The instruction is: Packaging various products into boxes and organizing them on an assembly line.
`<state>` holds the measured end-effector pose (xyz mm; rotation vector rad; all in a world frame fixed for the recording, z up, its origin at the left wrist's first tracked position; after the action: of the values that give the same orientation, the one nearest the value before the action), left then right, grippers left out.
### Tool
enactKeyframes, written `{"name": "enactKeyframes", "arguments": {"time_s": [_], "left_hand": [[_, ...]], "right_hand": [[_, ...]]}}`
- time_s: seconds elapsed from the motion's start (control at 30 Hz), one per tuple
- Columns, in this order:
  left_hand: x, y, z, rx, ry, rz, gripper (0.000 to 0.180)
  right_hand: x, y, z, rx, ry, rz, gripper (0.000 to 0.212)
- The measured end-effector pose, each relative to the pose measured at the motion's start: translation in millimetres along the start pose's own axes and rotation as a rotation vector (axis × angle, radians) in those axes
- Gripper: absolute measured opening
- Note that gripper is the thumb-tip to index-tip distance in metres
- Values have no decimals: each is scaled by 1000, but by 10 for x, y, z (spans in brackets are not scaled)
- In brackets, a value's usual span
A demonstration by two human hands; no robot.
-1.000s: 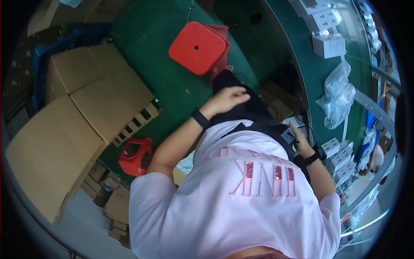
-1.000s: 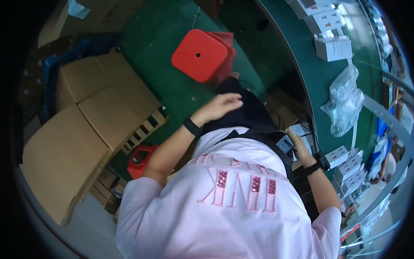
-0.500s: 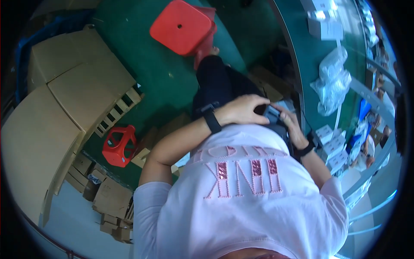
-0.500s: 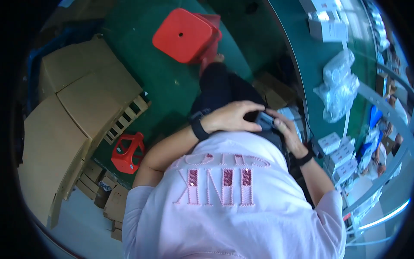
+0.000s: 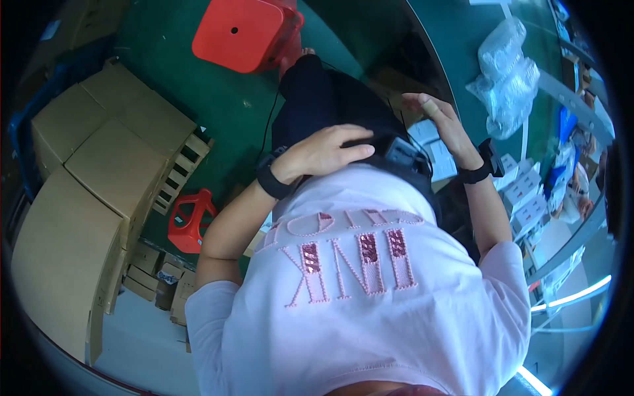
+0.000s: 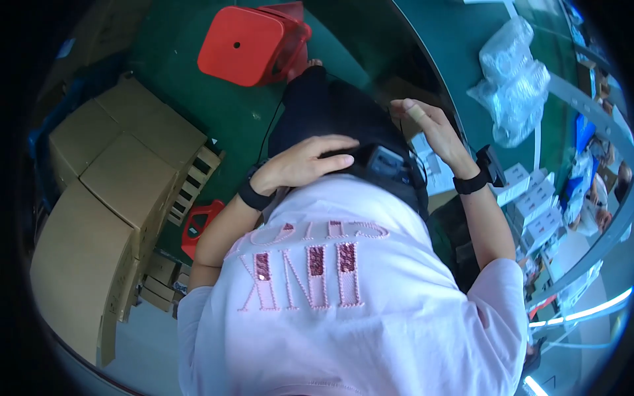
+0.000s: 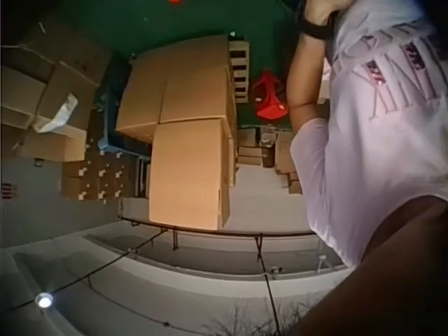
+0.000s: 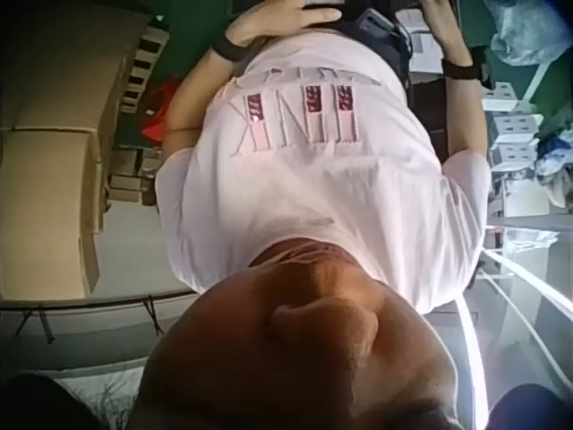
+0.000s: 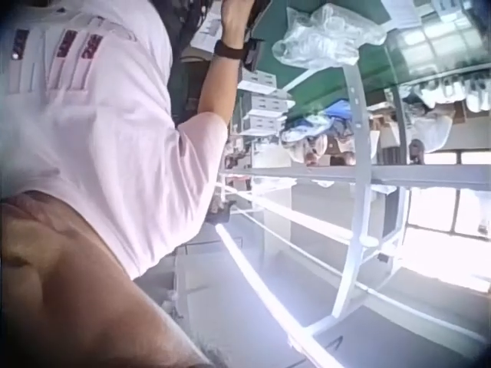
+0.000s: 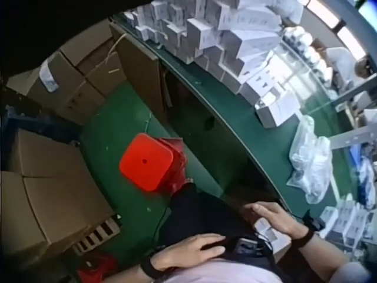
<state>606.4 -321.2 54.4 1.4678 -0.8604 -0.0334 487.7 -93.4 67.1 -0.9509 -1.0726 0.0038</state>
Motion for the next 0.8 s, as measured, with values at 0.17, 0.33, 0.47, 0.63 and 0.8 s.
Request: {"name": "enactKeyframes", "arguments": {"time_s": [0.17,0.33,0.47,0.63,0.8], "left_hand": [[-559,34,-82,-447,-60,46,29],[-1021,-238,-61,-593,-280,-244,13],[-1422,-893,217,-341,-320,-296,25],[-2101,-1503,611,-154,-407,-214,25],[-2697,-1897,825,-455,-320,-304,18]], "right_hand": [[-1393,131,-66,2,139,132,63],[-3900,832,-56,53,509,94,78],[-5236,1266,-62,-69,693,-433,92],[-6301,1669,30,148,662,-255,94],[-7168,2153,602,555,587,-175,88]]}}
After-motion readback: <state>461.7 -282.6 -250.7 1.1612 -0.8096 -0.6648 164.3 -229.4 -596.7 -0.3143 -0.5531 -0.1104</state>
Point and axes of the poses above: each hand's wrist, its own x-axis away from the middle knuckle, its own z-axis out of the back of the hand, y = z × x, the point moved 2 cm from there along -x, towards the middle knuckle, and after that the axes turned 1 degree about -y, right-handed, at the moved point
